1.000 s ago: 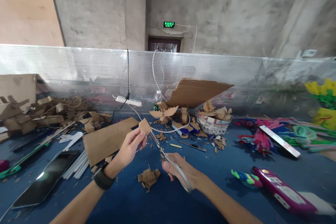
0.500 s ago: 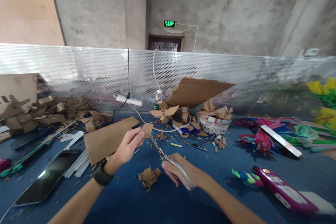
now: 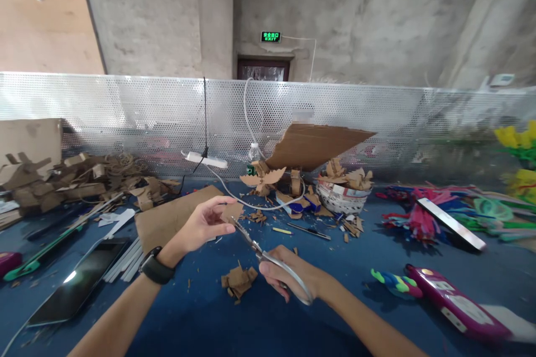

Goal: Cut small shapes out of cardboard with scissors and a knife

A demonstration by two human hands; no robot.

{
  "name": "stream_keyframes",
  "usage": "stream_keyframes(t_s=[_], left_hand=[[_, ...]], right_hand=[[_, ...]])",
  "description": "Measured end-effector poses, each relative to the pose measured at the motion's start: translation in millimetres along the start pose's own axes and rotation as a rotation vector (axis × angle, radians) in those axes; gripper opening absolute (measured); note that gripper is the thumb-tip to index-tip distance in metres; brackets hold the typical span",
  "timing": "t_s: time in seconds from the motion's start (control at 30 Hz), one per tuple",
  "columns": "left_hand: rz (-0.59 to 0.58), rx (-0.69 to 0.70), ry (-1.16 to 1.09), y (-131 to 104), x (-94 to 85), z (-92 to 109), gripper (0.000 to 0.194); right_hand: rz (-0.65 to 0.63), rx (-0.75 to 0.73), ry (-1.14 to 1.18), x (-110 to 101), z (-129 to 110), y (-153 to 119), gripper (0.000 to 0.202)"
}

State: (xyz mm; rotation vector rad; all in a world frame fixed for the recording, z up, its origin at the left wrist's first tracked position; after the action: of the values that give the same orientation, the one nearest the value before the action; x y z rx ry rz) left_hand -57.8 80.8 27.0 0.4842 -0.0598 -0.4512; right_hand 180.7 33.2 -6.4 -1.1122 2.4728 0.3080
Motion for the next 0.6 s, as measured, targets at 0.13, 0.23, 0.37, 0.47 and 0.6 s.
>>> stream_keyframes(t_s=[0.13,0.23,0.37,0.47,0.6], left_hand=[[-0.034,0.004,-0.017,0.1,0.2,3.6,0.059],[-0.083,0.04,-0.083,1.1,3.3,7.9,0.051],[-0.112,0.048,-0.118,1.9,3.6,7.3,0.046],[-0.127,0.071,-0.132,1.4,2.9,6.6,0.048],[-0.128,0.076,-0.185,0.5,4.2,9.5,0.065]], right_hand=[[-0.025,-0.017,0.015,-1.0,6.2,-1.6,0.068],[-0.046,-0.028,0.032,0.4,5.9,-1.7,0.072],[-0.05,-0.002,0.07,2.2,2.2,-1.0,0.074],[-0.062,0.005,0.085,2.6,0.0,-0.9,0.074],[-0.079,-0.013,0.132,2.6,-0.7,-0.7,0.075]])
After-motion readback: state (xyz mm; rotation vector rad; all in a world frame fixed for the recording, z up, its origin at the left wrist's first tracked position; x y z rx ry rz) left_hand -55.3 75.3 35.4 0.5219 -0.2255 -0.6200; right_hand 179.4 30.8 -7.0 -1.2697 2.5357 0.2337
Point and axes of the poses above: each hand's wrist, its own y-axis towards the middle knuckle, its own x-axis out of the palm, z = x × y, the point moved 3 cm from there along y, towards the middle knuckle, and after that the axes turned 1 degree about z, right-handed, at the moved point
